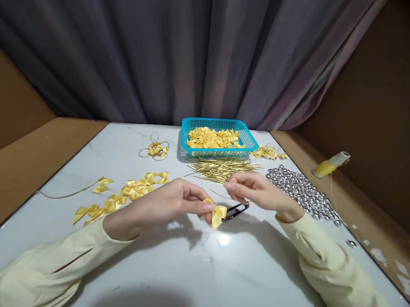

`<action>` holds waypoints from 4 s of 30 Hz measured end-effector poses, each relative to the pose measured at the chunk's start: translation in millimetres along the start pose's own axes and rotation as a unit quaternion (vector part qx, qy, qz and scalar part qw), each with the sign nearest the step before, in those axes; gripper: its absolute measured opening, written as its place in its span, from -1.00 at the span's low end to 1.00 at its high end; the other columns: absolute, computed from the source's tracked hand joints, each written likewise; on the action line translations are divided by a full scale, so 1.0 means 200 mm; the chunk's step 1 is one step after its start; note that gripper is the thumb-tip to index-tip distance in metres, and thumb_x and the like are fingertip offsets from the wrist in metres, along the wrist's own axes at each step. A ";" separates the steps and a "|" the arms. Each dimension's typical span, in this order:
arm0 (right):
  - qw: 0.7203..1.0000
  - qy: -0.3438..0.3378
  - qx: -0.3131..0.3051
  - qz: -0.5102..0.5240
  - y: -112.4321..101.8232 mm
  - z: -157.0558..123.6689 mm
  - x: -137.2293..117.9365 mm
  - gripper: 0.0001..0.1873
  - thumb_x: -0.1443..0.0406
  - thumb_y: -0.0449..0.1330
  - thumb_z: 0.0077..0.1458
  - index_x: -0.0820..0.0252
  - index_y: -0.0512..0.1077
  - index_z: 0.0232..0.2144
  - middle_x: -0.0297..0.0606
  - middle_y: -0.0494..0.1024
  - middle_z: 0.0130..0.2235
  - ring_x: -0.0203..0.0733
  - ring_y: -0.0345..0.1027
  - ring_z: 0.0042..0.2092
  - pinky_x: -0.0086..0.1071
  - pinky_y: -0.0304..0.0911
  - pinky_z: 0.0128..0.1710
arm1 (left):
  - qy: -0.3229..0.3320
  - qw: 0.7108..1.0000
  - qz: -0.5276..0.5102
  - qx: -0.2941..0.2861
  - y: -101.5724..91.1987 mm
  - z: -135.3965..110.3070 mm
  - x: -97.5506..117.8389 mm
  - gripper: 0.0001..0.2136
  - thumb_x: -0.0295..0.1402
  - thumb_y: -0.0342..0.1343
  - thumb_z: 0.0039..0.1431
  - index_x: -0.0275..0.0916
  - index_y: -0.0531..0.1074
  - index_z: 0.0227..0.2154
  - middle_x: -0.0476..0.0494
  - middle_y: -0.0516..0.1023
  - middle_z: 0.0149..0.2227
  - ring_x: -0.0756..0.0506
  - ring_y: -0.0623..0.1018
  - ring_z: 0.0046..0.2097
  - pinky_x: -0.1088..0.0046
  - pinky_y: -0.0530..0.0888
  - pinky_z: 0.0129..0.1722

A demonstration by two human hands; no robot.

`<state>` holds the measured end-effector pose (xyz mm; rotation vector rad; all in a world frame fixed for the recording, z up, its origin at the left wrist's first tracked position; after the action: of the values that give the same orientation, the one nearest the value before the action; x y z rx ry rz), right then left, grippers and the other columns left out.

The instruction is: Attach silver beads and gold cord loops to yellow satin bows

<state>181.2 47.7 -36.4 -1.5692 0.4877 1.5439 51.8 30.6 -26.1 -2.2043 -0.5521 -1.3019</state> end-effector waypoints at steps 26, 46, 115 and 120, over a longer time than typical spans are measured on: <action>0.901 0.105 0.354 0.226 -0.69 -0.13 0.40 -0.83 0.39 0.03 0.14 0.25 0.37 -0.47 -0.16 0.56 -0.45 -0.25 0.49 -0.38 -0.44 0.39 -0.38 | -0.003 1.000 -0.021 0.003 0.00 -0.01 -0.01 -0.81 -0.29 0.11 0.08 -0.26 0.52 -0.52 -0.01 0.52 -0.45 0.00 0.40 -0.34 0.52 0.27 -0.31; 0.889 0.169 0.140 0.401 -0.32 -0.02 0.29 -0.81 0.35 0.00 0.18 0.20 0.26 -0.49 -0.52 -0.08 -0.66 -0.41 -0.29 -0.65 -0.55 -0.14 -0.70 | -0.037 0.999 -0.026 -0.020 0.04 0.02 -0.06 -0.79 -0.25 0.10 0.05 -0.29 0.54 -0.46 -0.06 0.52 -0.50 0.00 0.42 -0.43 0.49 0.28 -0.33; 0.851 0.211 0.316 -0.364 -0.52 -0.47 0.45 -0.74 0.28 0.07 0.05 0.20 0.41 -0.61 -0.27 0.44 -0.50 -0.25 0.25 -0.45 -0.42 0.02 -0.43 | 0.208 0.955 0.211 0.034 0.40 0.78 0.09 -0.86 -0.43 0.02 0.07 -0.25 0.46 -0.50 -0.19 0.30 0.15 -0.20 0.31 0.15 0.35 0.25 0.07; 0.850 0.163 0.322 -0.383 -0.50 -0.45 0.43 -0.72 0.31 0.04 0.11 0.20 0.37 -0.61 -0.27 0.40 -0.42 -0.28 0.26 -0.41 -0.44 0.07 -0.37 | 0.195 0.958 0.199 0.061 0.36 0.80 0.07 -0.86 -0.41 0.02 0.07 -0.26 0.47 -0.49 -0.22 0.34 0.12 -0.21 0.36 0.11 0.34 0.29 0.04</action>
<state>327.6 58.3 -99.8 -1.2409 0.4217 0.4250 208.4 73.6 -94.8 -1.7696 -0.0311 -1.3834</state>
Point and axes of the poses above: each hand's wrist, its own z-axis towards the middle knuckle, its own y-axis out of the palm, x = y × z, the point moved 7 cm from there along z, towards the middle knuckle
